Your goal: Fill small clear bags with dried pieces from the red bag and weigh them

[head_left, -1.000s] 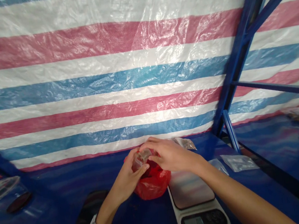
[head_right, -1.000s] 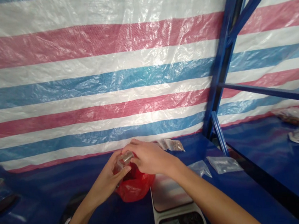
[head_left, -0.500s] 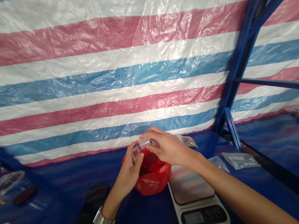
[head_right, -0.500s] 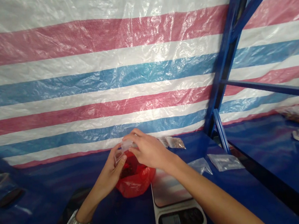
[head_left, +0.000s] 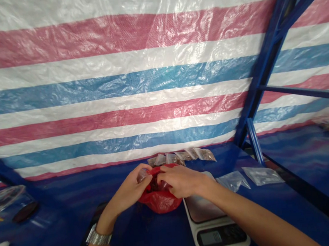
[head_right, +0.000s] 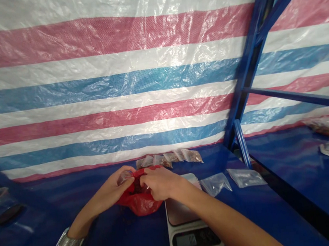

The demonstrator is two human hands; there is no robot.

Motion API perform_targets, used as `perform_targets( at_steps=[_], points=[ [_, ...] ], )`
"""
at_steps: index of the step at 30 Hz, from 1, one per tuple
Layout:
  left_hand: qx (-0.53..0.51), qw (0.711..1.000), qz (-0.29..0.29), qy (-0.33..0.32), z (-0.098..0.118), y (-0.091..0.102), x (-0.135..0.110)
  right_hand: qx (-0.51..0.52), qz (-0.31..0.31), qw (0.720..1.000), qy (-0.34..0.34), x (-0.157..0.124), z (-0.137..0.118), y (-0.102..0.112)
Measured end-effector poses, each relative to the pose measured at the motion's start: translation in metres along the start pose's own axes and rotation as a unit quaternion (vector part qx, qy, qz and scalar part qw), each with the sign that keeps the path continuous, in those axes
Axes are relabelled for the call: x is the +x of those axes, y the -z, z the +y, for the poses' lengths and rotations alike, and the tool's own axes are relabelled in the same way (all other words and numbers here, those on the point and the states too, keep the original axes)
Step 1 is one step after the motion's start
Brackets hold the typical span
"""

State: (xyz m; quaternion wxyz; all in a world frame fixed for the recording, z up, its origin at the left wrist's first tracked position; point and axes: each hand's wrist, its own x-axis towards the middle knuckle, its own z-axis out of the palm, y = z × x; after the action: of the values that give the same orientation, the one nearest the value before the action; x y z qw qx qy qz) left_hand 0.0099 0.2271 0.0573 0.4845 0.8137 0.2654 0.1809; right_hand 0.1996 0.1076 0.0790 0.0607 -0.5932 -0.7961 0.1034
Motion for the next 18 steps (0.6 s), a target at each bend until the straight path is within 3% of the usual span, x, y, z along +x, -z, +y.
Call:
perform_targets(
  at_steps=[4, 7, 10, 13, 18],
  points=[
    [0.037, 0.989, -0.143, 0.017, 0.013, 0.009, -0.014, -0.054, 0.022, 0.998, -0.036, -0.002, -0.003, 0.004],
    [0.088, 0.975, -0.201, 0.033, 0.022, 0.008, -0.019, -0.08, 0.049, 0.995, -0.039, -0.001, -0.003, 0.003],
    [0.132, 0.962, -0.234, 0.056, 0.028, 0.004, -0.021, -0.093, 0.058, 0.993, -0.032, -0.001, -0.001, 0.002],
    [0.151, 0.952, -0.253, 0.082, 0.031, 0.001, -0.023, -0.06, 0.028, 0.998, -0.007, -0.002, 0.001, 0.005],
    [0.173, 0.954, -0.237, 0.061, 0.027, -0.014, -0.021, -0.005, -0.026, 1.0, 0.014, -0.006, -0.002, 0.015]
  ],
)
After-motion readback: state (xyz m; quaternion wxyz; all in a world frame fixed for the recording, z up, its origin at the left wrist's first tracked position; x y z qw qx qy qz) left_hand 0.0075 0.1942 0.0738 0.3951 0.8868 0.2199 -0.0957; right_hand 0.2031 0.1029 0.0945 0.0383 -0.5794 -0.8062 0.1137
